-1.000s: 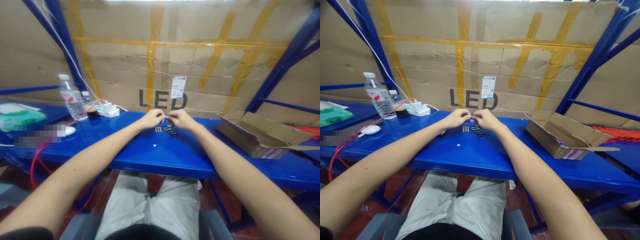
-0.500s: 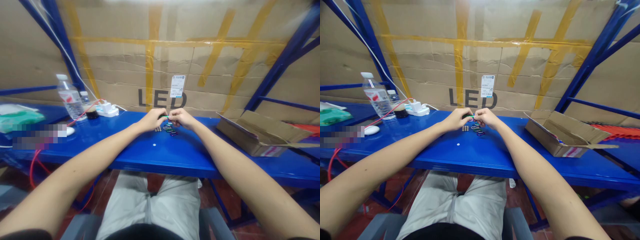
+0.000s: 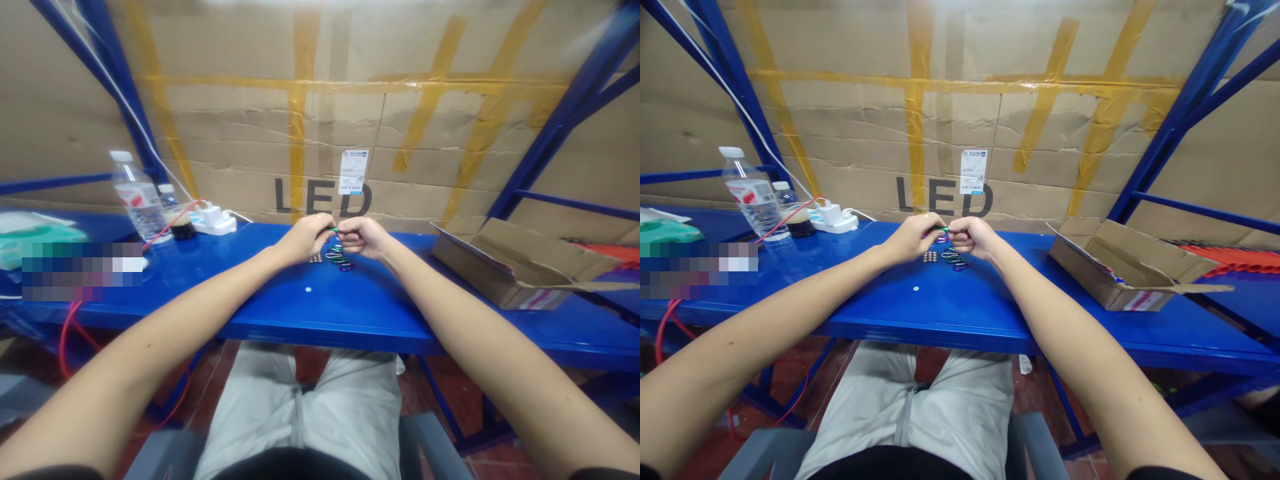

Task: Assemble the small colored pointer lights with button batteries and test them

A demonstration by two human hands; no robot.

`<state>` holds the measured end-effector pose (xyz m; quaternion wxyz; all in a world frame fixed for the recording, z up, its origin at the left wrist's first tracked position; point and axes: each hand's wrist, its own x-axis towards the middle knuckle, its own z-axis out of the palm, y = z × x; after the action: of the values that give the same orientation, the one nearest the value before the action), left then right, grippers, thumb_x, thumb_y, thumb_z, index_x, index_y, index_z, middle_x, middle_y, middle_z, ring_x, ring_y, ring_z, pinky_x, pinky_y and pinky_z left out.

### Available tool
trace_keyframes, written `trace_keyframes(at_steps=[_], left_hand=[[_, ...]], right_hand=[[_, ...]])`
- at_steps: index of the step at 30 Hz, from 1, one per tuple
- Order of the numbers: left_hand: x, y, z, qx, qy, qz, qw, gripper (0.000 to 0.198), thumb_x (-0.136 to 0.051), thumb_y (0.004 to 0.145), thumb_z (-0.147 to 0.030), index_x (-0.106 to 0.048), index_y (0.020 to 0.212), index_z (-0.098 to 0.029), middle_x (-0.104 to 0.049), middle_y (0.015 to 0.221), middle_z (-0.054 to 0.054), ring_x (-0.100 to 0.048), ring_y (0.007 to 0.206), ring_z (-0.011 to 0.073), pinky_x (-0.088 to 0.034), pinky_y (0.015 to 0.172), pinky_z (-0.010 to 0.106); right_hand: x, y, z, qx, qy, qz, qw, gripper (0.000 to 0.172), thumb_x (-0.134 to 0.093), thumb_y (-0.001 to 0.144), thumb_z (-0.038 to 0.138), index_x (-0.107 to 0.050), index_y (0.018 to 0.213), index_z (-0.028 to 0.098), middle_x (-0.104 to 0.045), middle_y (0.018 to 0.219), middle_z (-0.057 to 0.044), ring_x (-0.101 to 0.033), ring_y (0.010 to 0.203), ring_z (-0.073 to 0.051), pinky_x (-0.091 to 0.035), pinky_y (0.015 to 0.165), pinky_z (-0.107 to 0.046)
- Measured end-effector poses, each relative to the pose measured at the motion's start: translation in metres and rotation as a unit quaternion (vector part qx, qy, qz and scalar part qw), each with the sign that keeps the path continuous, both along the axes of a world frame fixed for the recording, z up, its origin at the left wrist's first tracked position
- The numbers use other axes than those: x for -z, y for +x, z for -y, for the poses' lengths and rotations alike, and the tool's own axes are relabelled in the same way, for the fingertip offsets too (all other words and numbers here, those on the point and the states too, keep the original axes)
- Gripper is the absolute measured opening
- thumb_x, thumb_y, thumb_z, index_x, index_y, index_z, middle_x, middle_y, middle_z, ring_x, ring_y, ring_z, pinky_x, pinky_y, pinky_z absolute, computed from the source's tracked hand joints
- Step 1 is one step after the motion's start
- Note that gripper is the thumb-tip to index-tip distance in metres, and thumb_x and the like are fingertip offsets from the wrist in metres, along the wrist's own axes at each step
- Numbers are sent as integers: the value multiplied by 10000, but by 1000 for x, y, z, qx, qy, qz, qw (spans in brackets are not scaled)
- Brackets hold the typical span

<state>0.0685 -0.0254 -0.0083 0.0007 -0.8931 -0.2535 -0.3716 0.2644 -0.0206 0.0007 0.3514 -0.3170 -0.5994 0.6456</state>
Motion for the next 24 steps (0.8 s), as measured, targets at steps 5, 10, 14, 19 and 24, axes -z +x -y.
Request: trace_keyframes(at_steps=[5, 10, 14, 19, 24], left_hand=[[0, -1, -6, -19, -41, 20, 999, 83, -514, 923, -203, -589, 953, -185, -674, 931, 64, -605, 863, 201, -426, 778, 317], [0, -1, -17, -9, -171, 137, 976, 25, -563, 902, -195, -566, 885, -176, -652, 812, 31, -576, 710, 149, -436, 688, 288], [-1, -6, -27, 16, -397, 284, 873, 144, -464, 963, -192, -517, 831, -170, -619, 744, 33, -495, 507, 101, -379, 515, 265], [-2, -14, -33, 77, -527, 377, 758, 142, -458, 945, -150, -565, 852, -146, -607, 746, 61, -503, 529, 106, -412, 533, 285], [-4, -15, -32, 95, -575, 383, 717, 123, -493, 917, -163, -604, 869, -139, -607, 757, 71, -491, 558, 112, -400, 543, 285]], right_hand=[[-3, -6, 4, 41, 14, 33, 999, 176, -549, 801, 196, -521, 631, 162, -347, 454, 47, -210, 393, -72, -210, 384, -219], [-4, 1, -6, 149, 141, 162, 965, 276, -542, 899, 335, -627, 721, 141, -531, 524, -29, -476, 449, -130, -357, 430, -256], [5, 13, -21, 261, 284, 380, 841, 189, -593, 841, 191, -623, 658, 157, -634, 600, -71, -568, 563, -177, -430, 553, -296], [26, 20, -35, 206, 359, 458, 786, 141, -651, 767, 71, -740, 831, 160, -761, 910, -107, -667, 804, -227, -487, 756, -316], [37, 21, -45, 163, 362, 465, 791, 155, -717, 736, 68, -756, 839, 177, -761, 853, -75, -662, 748, -208, -488, 727, -300]])
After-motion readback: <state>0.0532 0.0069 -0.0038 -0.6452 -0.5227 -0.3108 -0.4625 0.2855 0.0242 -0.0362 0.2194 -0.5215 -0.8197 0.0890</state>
